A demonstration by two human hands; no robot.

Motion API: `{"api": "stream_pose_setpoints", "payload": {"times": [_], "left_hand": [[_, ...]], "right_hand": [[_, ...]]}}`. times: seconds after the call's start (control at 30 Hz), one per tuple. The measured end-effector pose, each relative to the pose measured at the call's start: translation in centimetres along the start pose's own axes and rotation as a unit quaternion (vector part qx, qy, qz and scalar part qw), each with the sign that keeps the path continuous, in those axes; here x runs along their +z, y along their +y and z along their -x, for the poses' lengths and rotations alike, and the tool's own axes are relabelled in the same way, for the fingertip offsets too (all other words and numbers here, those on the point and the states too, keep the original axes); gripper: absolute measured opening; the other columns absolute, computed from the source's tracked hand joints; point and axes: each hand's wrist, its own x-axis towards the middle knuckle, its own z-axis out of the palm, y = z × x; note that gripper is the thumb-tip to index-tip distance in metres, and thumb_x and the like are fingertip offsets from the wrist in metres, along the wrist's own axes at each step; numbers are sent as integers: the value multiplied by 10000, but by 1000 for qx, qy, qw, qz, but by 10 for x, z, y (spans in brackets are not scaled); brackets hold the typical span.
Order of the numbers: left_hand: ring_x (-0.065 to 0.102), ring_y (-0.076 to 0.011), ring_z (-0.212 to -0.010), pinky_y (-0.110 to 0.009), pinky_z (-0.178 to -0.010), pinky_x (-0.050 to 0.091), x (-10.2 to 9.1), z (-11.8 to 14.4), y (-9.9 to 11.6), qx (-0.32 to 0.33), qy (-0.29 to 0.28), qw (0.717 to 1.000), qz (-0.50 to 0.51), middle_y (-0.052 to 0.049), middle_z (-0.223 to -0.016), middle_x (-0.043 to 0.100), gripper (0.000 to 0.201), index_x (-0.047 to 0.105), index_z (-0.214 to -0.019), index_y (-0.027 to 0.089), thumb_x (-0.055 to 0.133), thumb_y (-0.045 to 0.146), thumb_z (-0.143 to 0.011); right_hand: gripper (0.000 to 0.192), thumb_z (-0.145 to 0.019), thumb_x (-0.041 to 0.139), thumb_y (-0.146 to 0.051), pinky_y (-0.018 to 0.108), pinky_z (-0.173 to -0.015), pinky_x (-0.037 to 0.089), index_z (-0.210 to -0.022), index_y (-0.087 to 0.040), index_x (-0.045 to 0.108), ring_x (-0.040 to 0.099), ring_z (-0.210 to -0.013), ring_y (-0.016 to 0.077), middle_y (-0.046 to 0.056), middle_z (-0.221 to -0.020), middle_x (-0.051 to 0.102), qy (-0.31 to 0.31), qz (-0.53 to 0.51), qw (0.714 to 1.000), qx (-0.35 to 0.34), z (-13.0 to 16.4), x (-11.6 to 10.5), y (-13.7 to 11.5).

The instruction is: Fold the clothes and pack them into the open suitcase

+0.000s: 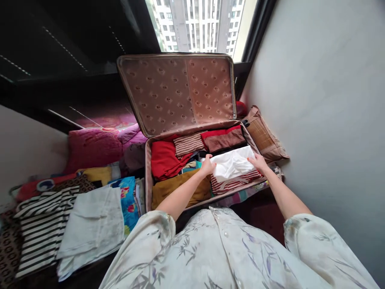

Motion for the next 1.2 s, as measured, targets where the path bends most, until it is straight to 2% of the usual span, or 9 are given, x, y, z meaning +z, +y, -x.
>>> {"api": "stream_pose_setpoints", "payload": {"times": [0.1,0.2,0.4,0.63,0.73,0.87,0.97,1.03,1.2], "left_hand": [[285,-419,-1516,-595,-1196,291,27,-3,-1,103,-21,971,-215,-211,-1647,315,758,450,-1528,202,746,232,-831],[34,-474,-1573,-712,-1215,96,51,14,-17,179,-97,928,-311,-118,-1734,135,748,429,-1574,326,721,412,-890],[14,-491,-1571,-724,-1207,20,71,21,-39,191,-165,904,-346,-113,-1743,94,702,372,-1604,384,610,507,-956],[70,-471,-1573,-757,-1173,121,48,49,-23,190,-164,915,-316,-169,-1727,134,716,392,-1602,320,605,518,-948],[179,-401,-1563,-685,-1185,238,14,88,-35,187,-63,951,-240,-173,-1695,245,654,452,-1564,275,601,461,-955],[483,-273,-1390,-472,-1179,375,-75,153,-92,83,215,964,-129,-143,-1481,541,386,657,-1327,214,520,282,-973],[572,-249,-1265,-421,-1125,438,-155,210,-155,-99,409,902,-92,-157,-1281,637,361,669,-1243,178,426,190,-976],[585,-264,-1232,-404,-1102,453,-201,248,-199,-234,479,840,-99,-179,-1241,637,359,640,-1266,146,442,188,-969],[505,-310,-1324,-414,-1092,435,-269,318,-277,-394,498,756,-159,-190,-1363,569,437,574,-1365,143,563,210,-933]], "right_hand": [[692,-893,630,-396,564,-1136,348,-1474,-50,483,447,-1373,399,272,-1462,531,64,153,984,-65,-6,0,19],[655,-982,516,-394,648,-1140,309,-1571,-135,393,348,-1449,427,258,-1596,380,62,335,926,-161,-1,25,40],[647,-981,515,-507,753,-1086,276,-1577,-278,416,264,-1475,477,215,-1665,265,19,434,886,-161,0,71,71],[712,-981,343,-610,761,-1068,267,-1596,-256,398,292,-1470,499,253,-1650,269,-22,445,885,-136,-11,60,77],[747,-978,251,-627,763,-1063,263,-1602,-240,391,288,-1481,514,267,-1633,289,-18,468,876,-114,-4,53,85],[746,-940,299,-590,757,-1040,304,-1545,-189,472,318,-1469,526,294,-1553,401,-9,483,857,-177,10,50,89],[764,-914,350,-587,760,-997,368,-1530,-155,482,386,-1412,548,314,-1513,441,-10,469,856,-218,21,63,69],[766,-920,354,-579,753,-949,422,-1514,-114,488,453,-1341,554,325,-1481,466,-19,455,856,-246,27,85,44],[636,-936,407,-469,608,-971,510,-1422,-83,544,572,-1217,430,280,-1353,579,-95,358,836,-405,47,177,-38]]}}
